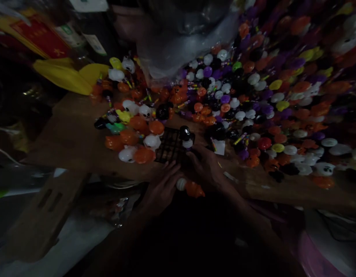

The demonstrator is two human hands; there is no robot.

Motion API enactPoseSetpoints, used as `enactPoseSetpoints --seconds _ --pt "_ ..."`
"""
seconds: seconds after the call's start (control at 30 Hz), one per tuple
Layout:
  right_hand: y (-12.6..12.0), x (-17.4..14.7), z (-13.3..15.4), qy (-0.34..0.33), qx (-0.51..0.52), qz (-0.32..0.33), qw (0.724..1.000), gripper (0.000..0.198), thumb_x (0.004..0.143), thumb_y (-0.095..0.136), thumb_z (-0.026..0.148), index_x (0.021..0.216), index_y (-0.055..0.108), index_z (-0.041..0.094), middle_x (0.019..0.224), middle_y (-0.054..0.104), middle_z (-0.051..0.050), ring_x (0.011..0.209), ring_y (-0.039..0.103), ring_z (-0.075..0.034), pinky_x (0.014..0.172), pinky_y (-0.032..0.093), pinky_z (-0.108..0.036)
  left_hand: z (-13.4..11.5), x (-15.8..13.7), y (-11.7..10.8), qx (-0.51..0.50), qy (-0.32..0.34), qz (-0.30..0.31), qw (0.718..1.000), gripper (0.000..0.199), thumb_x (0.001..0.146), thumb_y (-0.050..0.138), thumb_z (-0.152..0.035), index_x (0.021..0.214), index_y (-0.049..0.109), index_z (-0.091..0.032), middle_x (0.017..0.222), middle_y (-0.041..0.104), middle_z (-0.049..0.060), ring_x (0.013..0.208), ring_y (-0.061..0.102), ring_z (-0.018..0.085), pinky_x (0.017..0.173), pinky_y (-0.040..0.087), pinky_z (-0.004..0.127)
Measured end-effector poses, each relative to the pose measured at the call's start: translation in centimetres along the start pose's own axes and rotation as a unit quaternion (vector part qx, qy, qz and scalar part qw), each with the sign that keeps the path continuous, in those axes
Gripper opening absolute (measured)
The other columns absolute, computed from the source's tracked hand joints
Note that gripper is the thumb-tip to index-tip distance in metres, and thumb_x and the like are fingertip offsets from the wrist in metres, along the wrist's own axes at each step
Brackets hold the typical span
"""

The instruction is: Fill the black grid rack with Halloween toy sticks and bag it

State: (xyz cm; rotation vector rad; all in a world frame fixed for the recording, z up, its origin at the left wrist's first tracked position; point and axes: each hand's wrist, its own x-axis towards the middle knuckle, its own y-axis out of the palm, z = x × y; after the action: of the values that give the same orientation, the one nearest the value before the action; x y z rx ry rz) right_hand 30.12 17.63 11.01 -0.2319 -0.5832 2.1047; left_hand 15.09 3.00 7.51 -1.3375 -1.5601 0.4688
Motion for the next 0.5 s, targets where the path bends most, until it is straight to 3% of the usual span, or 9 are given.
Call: enactPoseSetpoints --seconds 0.23,0.37,0.5 --pt "1.2 0.0 -0.8 0.037 -0.025 -0.083 0.996 0.015 0.082 0.071 0.033 0.088 0.067 0.020 0.086 0.071 -0.004 0.077 0.062 -0.019 0.074 0.047 -0.031 -1.0 0.1 1.7 -0.034 0.014 -0.045 0.998 0.035 0.097 0.044 -0.005 0.127 0.058 -0.016 0.132 0.072 0.012 0.138 0.059 0.025 0.121 0.048 0.048" --pt "0.8 0.2 0.0 0.088 -0.044 -0.064 0.993 0.016 0.079 0.074 0.027 0.086 0.062 0.020 0.079 0.067 -0.001 0.073 0.059 -0.017 0.069 0.043 -0.029 -1.0 0.0 1.6 -0.057 0.006 -0.025 0.998 0.035 0.097 0.044 -0.005 0.126 0.059 -0.017 0.136 0.070 0.013 0.142 0.055 0.026 0.122 0.046 0.051" --pt "0.7 0.4 0.7 0.095 -0.064 -0.040 0.993 0.013 0.082 0.072 0.021 0.087 0.060 0.020 0.081 0.067 0.000 0.073 0.059 -0.017 0.069 0.040 -0.028 -0.8 0.0 1.2 -0.056 0.018 0.001 0.998 0.038 0.092 0.044 -0.001 0.124 0.060 -0.016 0.135 0.070 0.013 0.144 0.053 0.027 0.122 0.046 0.051"
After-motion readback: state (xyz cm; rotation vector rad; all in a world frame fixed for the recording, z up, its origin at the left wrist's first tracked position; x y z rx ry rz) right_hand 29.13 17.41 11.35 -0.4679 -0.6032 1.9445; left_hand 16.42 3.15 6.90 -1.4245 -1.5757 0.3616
